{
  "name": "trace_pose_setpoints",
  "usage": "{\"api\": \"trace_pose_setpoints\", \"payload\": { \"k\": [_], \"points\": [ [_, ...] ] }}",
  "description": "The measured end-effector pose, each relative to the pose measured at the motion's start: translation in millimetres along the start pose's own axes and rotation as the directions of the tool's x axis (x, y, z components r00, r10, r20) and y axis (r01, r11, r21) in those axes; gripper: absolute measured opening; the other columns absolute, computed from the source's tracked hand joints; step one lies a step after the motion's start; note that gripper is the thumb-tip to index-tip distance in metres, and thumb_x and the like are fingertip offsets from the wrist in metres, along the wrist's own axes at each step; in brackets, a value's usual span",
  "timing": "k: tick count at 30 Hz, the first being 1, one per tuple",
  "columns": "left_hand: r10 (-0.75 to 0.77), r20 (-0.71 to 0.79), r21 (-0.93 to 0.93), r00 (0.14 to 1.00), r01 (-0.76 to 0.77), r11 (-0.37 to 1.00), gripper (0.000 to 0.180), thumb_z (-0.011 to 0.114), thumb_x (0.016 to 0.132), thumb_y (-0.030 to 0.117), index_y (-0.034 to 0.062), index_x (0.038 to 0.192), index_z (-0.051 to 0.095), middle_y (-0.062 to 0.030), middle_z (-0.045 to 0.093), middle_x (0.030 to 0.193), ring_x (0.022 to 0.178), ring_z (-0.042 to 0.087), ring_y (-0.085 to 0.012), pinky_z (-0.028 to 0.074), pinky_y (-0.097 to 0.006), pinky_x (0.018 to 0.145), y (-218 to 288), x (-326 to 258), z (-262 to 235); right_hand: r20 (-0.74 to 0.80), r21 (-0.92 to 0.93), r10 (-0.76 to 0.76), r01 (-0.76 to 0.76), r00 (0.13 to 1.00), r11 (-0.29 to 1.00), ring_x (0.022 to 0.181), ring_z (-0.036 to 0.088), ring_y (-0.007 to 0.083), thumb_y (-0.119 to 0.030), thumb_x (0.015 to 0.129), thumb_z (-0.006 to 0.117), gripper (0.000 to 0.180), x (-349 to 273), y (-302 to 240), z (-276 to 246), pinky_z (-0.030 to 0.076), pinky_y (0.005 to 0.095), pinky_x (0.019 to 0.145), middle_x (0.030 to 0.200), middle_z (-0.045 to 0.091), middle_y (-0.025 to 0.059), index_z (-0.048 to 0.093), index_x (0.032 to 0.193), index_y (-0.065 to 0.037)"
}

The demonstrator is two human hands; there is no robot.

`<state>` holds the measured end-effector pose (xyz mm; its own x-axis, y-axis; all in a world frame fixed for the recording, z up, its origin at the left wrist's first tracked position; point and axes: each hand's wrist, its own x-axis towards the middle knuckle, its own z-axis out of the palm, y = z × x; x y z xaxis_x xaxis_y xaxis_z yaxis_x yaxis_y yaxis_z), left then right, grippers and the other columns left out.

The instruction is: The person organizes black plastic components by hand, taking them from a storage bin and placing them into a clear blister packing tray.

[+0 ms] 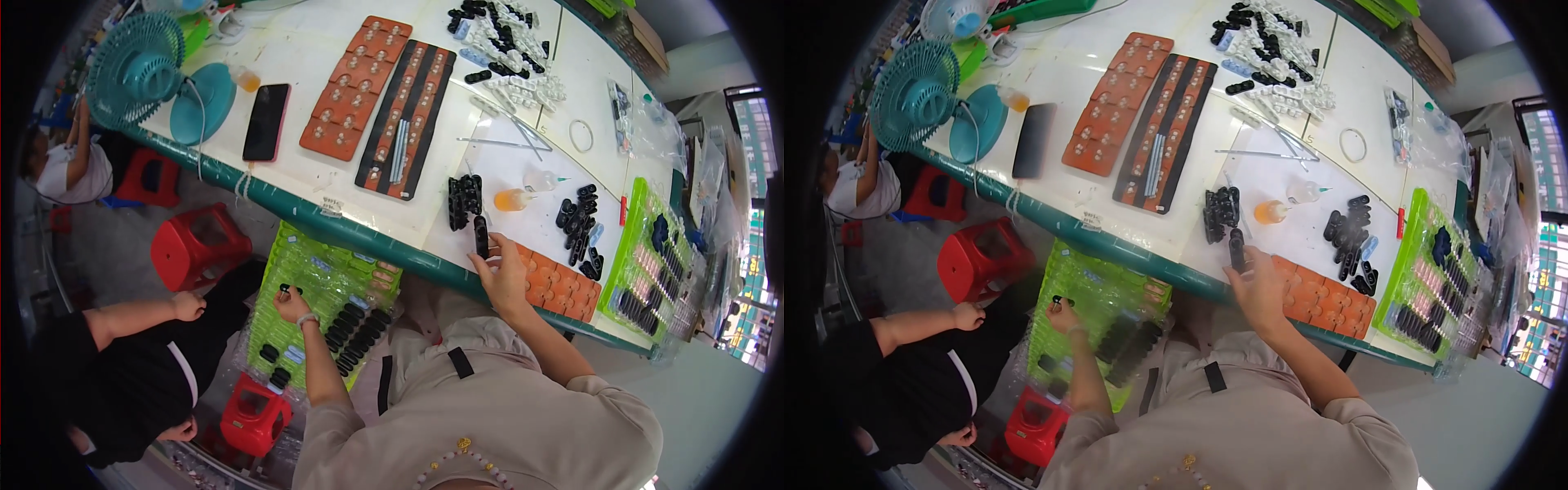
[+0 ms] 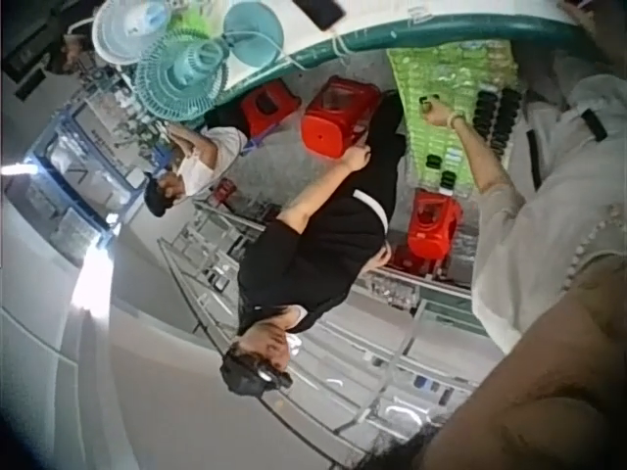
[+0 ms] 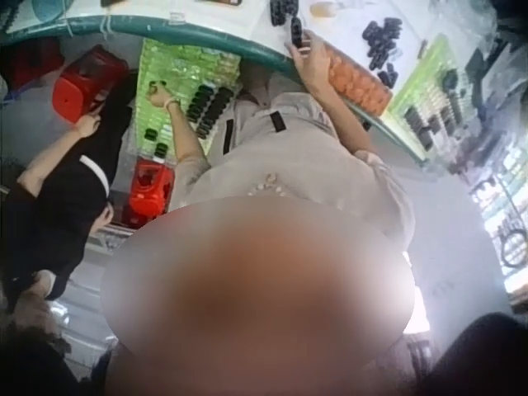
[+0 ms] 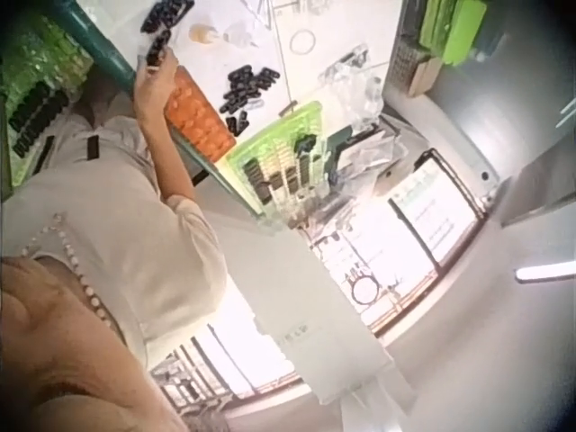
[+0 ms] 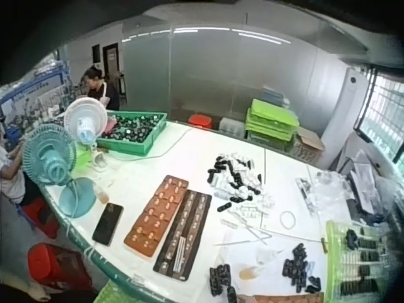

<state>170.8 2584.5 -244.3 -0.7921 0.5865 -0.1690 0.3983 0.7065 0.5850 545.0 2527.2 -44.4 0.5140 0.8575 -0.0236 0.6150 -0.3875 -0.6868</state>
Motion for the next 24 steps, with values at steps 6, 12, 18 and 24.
{"api": "trace_pose_setpoints", "payload": {
  "k": [6, 12, 18, 24],
  "points": [
    [0.500, 0.555, -0.556, 0.665, -0.151, 0.818, 0.030, 0.063, 0.070, 0.000, 0.0013, 0.098, 0.053, -0.0030, 0.058, 0.082, 0.074, 0.054, -0.0084, 0.045, -0.021, 0.061, 146, -143, -44, 0.121, 0.190, 0.124, -0.146, 0.985, 0.971, 0.067, 0.056, 0.0188, -0.011, 0.065, 0.070, 0.052, 10, 10, 4, 0.047, 0.0299, 0.057, 0.090, 0.049, 0.0131, 0.042, 0.108, -0.001],
    [0.690, 0.604, -0.557, 0.399, -0.408, 0.723, 0.033, 0.060, 0.072, 0.004, -0.0011, 0.103, 0.051, -0.0125, 0.054, 0.096, 0.083, 0.056, -0.0203, 0.049, -0.028, 0.066, 246, -227, -2, 0.298, 0.159, -0.093, 0.046, 0.950, 0.986, 0.062, 0.056, 0.0218, -0.013, 0.070, 0.066, 0.035, 21, -13, -62, 0.047, 0.0305, 0.056, 0.085, 0.051, 0.0130, 0.050, 0.098, -0.001],
    [0.842, 0.451, -0.484, 0.296, -0.711, 0.510, 0.029, 0.054, 0.079, 0.005, -0.0032, 0.106, 0.048, -0.0170, 0.046, 0.108, 0.090, 0.052, -0.0264, 0.049, -0.029, 0.068, 244, -228, 13, 0.311, 0.138, -0.250, 0.217, 0.917, 0.966, 0.057, 0.056, 0.0150, -0.007, 0.072, 0.062, 0.013, 113, -3, -160, 0.045, 0.0251, 0.050, 0.073, 0.057, 0.0086, 0.057, 0.082, -0.002],
    [0.814, 0.445, -0.495, 0.374, -0.655, 0.571, 0.026, 0.052, 0.080, 0.004, -0.0031, 0.104, 0.049, -0.0163, 0.051, 0.103, 0.086, 0.055, -0.0250, 0.048, -0.028, 0.069, 250, -228, 2, 0.168, -0.019, -0.368, 0.377, 0.914, 0.926, 0.073, 0.057, 0.0261, -0.011, 0.072, 0.060, 0.019, 305, 42, -135, 0.046, 0.0326, 0.064, 0.081, 0.057, 0.0158, 0.057, 0.088, 0.000]
  ]
}}
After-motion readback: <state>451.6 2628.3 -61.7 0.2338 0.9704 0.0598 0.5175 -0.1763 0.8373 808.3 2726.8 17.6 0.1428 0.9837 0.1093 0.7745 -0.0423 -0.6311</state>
